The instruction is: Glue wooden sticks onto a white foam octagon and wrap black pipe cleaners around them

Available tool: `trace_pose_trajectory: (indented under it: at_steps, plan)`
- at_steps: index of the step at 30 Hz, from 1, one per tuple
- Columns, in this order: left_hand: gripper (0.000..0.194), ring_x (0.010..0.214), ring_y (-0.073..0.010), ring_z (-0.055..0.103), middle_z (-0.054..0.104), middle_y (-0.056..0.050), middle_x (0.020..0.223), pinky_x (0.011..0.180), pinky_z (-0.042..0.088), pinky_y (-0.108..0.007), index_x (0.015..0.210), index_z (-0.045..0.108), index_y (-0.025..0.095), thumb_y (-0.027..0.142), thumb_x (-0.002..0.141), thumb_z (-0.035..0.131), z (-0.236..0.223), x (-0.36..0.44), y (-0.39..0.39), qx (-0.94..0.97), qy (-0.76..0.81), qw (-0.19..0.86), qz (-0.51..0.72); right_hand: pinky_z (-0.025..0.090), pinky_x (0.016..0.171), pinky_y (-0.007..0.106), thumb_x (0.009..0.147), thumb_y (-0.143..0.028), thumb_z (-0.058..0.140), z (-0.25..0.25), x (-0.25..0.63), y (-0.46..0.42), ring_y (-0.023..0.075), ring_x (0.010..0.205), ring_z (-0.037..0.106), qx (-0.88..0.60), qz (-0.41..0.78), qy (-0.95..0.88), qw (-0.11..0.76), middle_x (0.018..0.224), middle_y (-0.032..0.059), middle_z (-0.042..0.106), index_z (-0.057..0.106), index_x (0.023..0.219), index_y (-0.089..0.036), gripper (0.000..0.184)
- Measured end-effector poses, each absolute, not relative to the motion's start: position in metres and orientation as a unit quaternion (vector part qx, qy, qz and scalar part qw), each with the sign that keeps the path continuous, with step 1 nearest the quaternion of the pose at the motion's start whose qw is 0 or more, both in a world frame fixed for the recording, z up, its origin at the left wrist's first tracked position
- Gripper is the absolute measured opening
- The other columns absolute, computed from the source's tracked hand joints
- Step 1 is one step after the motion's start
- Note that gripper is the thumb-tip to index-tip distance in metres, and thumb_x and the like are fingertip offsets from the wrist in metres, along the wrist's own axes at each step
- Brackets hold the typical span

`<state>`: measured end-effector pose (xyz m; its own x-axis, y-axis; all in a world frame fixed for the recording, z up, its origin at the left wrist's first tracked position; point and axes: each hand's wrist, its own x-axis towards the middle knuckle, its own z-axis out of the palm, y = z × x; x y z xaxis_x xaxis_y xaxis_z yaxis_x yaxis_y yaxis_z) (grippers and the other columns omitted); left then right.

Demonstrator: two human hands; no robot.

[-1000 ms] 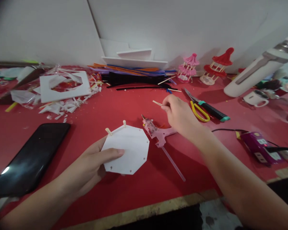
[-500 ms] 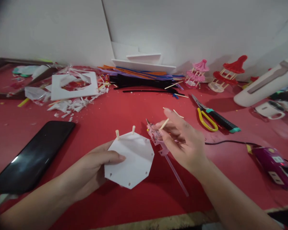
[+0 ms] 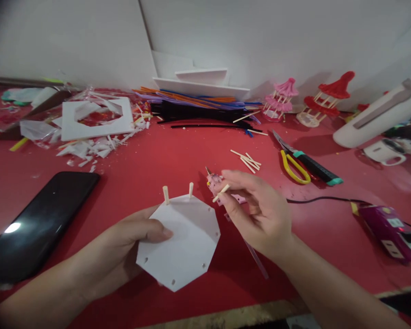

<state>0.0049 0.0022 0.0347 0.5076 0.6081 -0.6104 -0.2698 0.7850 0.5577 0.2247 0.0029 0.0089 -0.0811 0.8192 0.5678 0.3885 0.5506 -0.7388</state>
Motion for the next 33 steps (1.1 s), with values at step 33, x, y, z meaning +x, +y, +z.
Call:
trace_pose_trajectory:
  at_steps: [33]
  plan:
    - [0.043, 0.058, -0.0116, 0.059, 0.067, -0.002, 0.070, 0.052, 0.041, -0.021, 0.110, 0.071, 0.013, 0.015, 0.067, 0.066, 0.033, 0.013, -0.001, 0.232, 0.409, 0.865, 0.175, 0.050, 0.057, 0.020, 0.089, -0.021, 0.066, 0.022, 0.222, 0.004, 0.0080, 0.068, 0.061, -0.397, 0.162, -0.806, 0.409, 0.082, 0.0011, 0.063, 0.071, 0.093, -0.019, 0.007]
